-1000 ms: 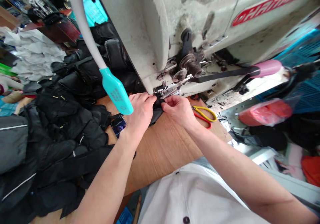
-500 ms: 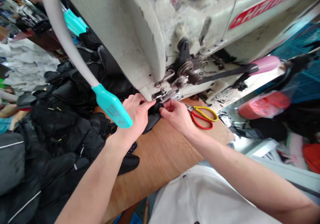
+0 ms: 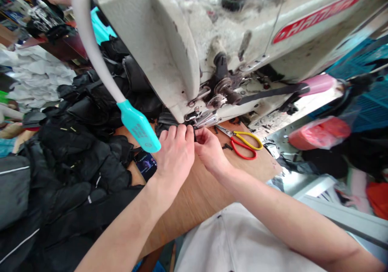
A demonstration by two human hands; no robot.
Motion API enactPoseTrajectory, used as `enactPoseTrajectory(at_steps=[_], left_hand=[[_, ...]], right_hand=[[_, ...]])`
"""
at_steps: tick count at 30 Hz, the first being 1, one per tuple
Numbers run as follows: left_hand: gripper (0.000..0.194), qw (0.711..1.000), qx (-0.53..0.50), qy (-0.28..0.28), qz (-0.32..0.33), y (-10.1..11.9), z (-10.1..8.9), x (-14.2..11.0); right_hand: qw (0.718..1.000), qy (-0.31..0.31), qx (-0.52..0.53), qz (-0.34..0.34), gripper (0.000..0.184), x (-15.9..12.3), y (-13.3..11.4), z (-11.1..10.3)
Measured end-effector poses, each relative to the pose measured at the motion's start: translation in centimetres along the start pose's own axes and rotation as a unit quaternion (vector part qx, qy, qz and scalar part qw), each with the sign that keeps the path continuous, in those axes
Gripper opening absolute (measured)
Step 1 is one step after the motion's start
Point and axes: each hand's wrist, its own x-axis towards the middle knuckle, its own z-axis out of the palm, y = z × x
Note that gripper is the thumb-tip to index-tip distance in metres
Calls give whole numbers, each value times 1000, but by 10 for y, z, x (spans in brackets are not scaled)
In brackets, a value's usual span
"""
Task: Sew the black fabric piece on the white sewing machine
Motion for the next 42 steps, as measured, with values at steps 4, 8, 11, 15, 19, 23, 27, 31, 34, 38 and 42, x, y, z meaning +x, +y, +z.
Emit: enactPoseTrajectory(at_steps=[4, 8, 11, 15, 19, 23, 27, 31, 34, 38, 42], left_hand=[[39, 996, -59, -28, -55, 17, -3, -5], [42, 990, -104, -50, -78, 21, -14, -12], [45, 982, -151, -66, -94, 18, -20, -16], [49, 970, -198, -107, -92, 18, -16, -18], [51, 968, -210, -98, -96, 28, -8, -17], [49, 956, -247, -70, -142, 39, -2, -14], [47, 945, -272, -28, -179, 46, 2, -16], [47, 940, -280, -5, -198, 49, 7, -16], [47, 937, -283, 6, -206, 48, 11, -11], [45, 933, -296, 48, -201, 43, 17, -8], [34, 938, -276, 99, -186, 41, 19, -19]], right_hand=[[996, -65, -56, -6, 26, 6, -10, -24], [986, -102, -134, -21, 24, 8, -17, -34], [968, -53, -231, -77, 12, 3, -19, -31], [950, -20, -284, -129, 9, -3, -18, -27], [960, -45, -253, -110, 8, -2, -15, -32], [980, -87, -165, -71, 9, 2, -14, -38], [984, -112, -135, -42, 13, 2, -18, -39], [984, -105, -141, -35, 16, 1, -21, -37], [987, -90, -131, -30, 19, 5, -22, -33], [992, -59, -107, -19, 21, 12, -23, -27], [991, -34, -123, -34, 18, 13, -22, -25]])
